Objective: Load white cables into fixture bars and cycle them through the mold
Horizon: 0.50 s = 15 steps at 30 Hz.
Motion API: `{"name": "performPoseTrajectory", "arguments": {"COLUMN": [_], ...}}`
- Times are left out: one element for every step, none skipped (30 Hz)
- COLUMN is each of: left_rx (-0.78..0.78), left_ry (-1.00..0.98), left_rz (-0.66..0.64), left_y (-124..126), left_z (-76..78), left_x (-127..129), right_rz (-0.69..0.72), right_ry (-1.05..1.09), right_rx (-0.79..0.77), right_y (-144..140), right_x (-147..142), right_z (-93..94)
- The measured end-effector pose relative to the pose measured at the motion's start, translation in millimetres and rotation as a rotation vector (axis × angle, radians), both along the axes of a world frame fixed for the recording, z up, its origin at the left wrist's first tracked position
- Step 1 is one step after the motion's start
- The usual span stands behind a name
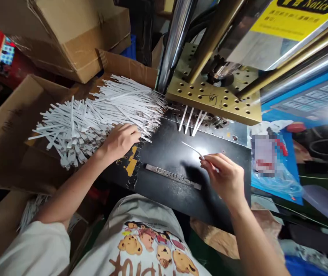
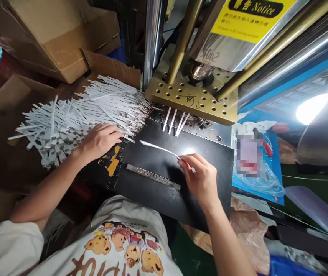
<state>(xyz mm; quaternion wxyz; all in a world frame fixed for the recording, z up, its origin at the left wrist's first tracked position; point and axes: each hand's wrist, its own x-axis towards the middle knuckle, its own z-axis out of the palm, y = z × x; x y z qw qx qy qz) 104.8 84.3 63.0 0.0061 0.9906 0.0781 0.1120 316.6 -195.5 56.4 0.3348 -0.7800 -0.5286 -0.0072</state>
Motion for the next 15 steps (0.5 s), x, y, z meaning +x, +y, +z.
{"name": "performPoseTrajectory", "arguments": {"left_rx": [0.014,0.023,0.030,0.030,0.015,-0.029,-0.107,-0.221,-0.360,-0.511,-0.655,-0.780,-0.881,-0.957,-1.015], "left_ry": [0.020,0.031,0.035,0.031,0.016,-0.008,-0.040,-0.082,-0.134,-0.191,-0.257,-0.330,-0.414,-0.497,-0.565], "left_rz": [-0.050,-0.090,-0.115,-0.127,-0.132,-0.137,-0.147,-0.160,-0.171,-0.177,-0.180,-0.172,-0.147,-0.117,-0.086], "left_y": [0,1,1,0,-2,-5,-10,-16,-24,-32,-41,-49,-57,-64,-68], "left_z": [-5.0,-10.0,-14.7,-18.6,-21.3,-22.2,-20.7,-16.4,-8.9,1.9,15.5,31.1,47.4,63.1,76.6], "left_x": [10,19,26,32,36,40,42,44,46,46,45,44,42,39,36], "right_rz": [-0.027,-0.052,-0.075,-0.091,-0.099,-0.096,-0.082,-0.057,-0.026,0.005,0.032,0.053,0.066,0.072,0.072], "right_ry": [0.032,0.062,0.090,0.112,0.131,0.151,0.174,0.203,0.233,0.258,0.270,0.267,0.250,0.227,0.200], "right_rx": [0.073,0.132,0.175,0.201,0.214,0.213,0.202,0.184,0.167,0.161,0.161,0.160,0.158,0.151,0.140], "right_y": [-11,-20,-27,-32,-34,-35,-34,-32,-30,-27,-24,-22,-20,-19,-18], "right_x": [-6,-13,-21,-29,-38,-45,-52,-57,-62,-65,-68,-70,-72,-73,-74], "right_z": [-4.9,-9.1,-12.4,-14.9,-16.7,-18.0,-19.2,-20.5,-22.1,-23.9,-25.8,-27.6,-29.3,-30.5,-31.3]}}
